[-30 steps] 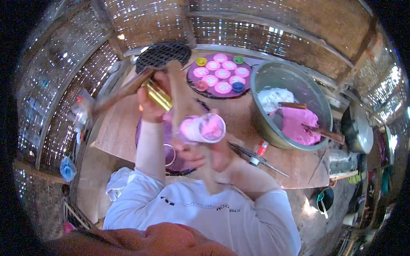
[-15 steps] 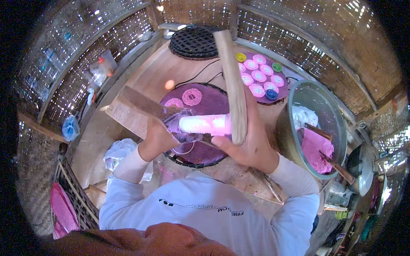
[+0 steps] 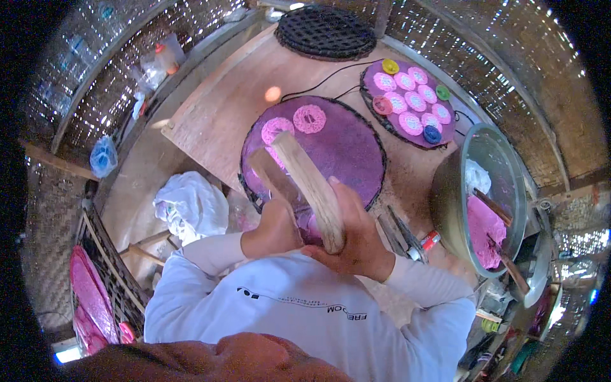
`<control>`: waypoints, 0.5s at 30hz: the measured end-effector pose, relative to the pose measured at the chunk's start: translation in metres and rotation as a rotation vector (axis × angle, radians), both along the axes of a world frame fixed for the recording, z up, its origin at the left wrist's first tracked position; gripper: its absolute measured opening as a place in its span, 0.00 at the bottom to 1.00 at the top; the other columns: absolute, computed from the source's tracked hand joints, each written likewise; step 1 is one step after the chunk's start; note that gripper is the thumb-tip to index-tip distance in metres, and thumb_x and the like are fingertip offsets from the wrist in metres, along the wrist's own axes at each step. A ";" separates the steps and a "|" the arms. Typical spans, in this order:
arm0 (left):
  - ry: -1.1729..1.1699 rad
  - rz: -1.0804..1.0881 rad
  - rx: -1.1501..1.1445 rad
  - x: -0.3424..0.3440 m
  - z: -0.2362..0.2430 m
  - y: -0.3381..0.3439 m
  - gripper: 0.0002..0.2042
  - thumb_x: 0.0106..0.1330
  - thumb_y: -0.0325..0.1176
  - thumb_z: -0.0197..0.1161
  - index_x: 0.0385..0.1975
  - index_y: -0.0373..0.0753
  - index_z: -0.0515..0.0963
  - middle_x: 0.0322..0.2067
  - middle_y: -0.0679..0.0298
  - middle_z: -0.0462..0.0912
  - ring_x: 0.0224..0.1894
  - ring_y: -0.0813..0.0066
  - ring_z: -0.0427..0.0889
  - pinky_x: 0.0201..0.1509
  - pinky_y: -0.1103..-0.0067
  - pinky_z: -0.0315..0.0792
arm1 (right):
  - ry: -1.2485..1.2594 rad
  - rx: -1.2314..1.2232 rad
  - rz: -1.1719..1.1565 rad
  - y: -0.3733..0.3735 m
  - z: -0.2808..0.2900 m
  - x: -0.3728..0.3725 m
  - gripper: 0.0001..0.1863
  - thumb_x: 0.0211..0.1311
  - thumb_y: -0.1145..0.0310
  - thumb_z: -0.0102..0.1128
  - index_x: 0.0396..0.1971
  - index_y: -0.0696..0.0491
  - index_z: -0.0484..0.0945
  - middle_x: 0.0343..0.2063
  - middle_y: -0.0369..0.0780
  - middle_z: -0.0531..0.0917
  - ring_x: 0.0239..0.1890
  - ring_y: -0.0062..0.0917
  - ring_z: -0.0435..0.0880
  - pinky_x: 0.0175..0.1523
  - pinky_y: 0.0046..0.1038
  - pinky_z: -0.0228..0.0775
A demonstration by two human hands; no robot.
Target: The person scoops pink batter from a large metal bowl using a wooden spatula and fills a cylindrical mold. They place the filled mold into a purple tray and press it down with a wooden board to flatten the batter. This process is repeated multiple times to fill several molds in the tray.
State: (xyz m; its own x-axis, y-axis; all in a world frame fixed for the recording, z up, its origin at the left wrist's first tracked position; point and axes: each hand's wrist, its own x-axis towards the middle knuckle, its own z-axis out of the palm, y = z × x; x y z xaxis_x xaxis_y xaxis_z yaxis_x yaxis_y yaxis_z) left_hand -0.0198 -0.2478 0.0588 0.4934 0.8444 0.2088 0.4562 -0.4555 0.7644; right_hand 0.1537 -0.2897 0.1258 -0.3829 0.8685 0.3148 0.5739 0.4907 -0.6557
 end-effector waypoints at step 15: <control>-1.534 -0.650 -0.708 -0.056 0.053 0.156 0.40 0.54 0.56 0.59 0.62 0.39 0.53 0.54 0.64 0.67 0.63 0.58 0.57 0.62 0.62 0.56 | 0.271 -1.222 0.221 0.062 0.018 0.019 0.41 0.57 0.35 0.42 0.57 0.57 0.61 0.44 0.39 0.74 0.41 0.22 0.72 0.47 0.23 0.62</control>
